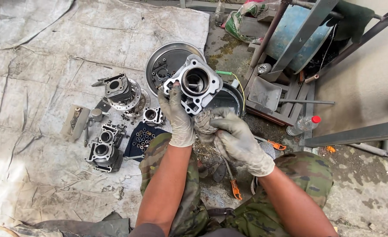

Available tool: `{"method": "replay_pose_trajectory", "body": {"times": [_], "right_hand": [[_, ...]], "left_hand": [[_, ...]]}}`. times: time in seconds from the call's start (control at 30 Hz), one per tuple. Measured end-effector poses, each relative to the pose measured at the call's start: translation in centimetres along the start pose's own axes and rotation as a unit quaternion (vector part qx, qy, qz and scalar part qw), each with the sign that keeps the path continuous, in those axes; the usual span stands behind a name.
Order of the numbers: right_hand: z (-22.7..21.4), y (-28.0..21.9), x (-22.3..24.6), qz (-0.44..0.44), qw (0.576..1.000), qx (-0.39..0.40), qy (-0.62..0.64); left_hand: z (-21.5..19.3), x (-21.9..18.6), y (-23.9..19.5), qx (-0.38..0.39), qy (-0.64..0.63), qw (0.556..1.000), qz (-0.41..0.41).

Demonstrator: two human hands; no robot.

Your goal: The person is cleaning a motorcycle cylinder head by wiping it thoroughly with a cloth.

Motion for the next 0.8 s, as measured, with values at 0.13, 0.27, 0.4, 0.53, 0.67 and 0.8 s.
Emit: {"method": "replay_pose_trajectory", "body": {"times": [0.13,0.27,0.4,0.53,0.67,0.8], "right_hand": [[-2.7,0.3,1.2,0.041,0.993,-0.086,0.063],[-2.1,1.3,2.0,-0.063,0.971,-0.231,-0.020],[-2.3,3.1,-2.8,-0.131,0.940,-0.279,-0.148],[4.8,2.1,-0.1,-0.064,0.953,-0.137,0.263],[3.3,1.7,-3.0,-0.245,0.846,-0.233,-0.412],[0.6,3.0,-0.6,-0.232,0.800,-0.179,-0.524]], "left_hand": [[1.9,-1.0,-2.2,-0.040,-0.158,0.982,-0.097],[5.8,-0.9,-5.8,0.007,-0.249,0.931,-0.268],[6.3,1.2,-7.9,0.012,-0.279,0.916,-0.287],[7.2,0.6,-7.5,0.013,-0.303,0.909,-0.287],[6.5,-0.5,-6.8,0.007,-0.332,0.900,-0.283],[4.0,3.5,-4.9,-0.039,-0.315,0.878,-0.360]]}}
Point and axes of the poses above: each hand's wrist, its own y-axis towards the middle knuckle, its own z-axis out of the palm, x = y × z, the point moved 8 cm from there along y, towards the middle knuckle, and after that the axes turned 11 degrees about -y, right-handed, at the moved point
